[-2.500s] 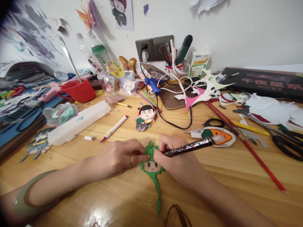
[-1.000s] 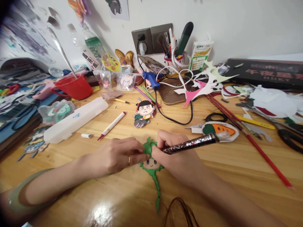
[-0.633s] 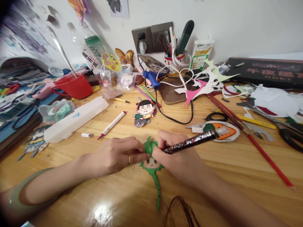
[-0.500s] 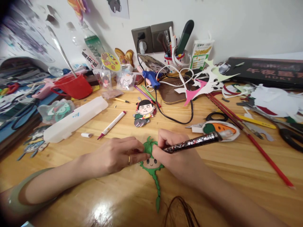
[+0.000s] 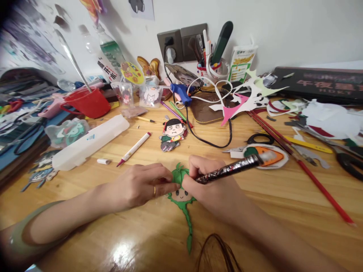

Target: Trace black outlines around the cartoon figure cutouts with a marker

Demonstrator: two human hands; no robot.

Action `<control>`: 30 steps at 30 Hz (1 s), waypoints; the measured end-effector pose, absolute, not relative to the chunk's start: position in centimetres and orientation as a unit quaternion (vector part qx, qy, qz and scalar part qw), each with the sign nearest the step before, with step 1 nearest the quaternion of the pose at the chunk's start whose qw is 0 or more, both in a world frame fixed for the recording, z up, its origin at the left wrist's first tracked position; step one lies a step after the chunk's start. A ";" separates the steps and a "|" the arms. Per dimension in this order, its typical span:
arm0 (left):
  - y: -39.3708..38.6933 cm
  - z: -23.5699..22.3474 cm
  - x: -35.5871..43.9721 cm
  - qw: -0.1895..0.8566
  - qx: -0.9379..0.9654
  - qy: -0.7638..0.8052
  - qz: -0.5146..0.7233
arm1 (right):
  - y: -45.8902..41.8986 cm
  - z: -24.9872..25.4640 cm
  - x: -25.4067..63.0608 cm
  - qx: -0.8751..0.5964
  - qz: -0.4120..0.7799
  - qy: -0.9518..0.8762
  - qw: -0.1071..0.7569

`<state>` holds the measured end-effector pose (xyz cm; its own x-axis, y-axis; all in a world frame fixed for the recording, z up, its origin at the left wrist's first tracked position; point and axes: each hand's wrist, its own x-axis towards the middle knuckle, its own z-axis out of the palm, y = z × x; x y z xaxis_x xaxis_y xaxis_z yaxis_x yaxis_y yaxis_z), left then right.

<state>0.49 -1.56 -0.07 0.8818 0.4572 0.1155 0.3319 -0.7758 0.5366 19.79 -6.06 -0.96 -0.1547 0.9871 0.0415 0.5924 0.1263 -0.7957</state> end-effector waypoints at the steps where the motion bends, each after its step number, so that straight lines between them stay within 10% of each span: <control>1: -1.6 -0.1 0.5 0.257 0.936 0.209 0.122 | -6.1 -0.9 19.8 -0.575 0.328 -0.685 0.304; 30: -0.8 -0.3 0.1 0.265 0.941 0.138 0.156 | -5.7 -0.4 19.8 -0.593 0.393 -0.598 0.368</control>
<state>0.05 -0.75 -0.33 0.9135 0.3422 0.2203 0.1768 -0.8213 0.5424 19.81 -5.68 -0.45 -0.0249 0.9993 -0.0269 0.4201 -0.0139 -0.9074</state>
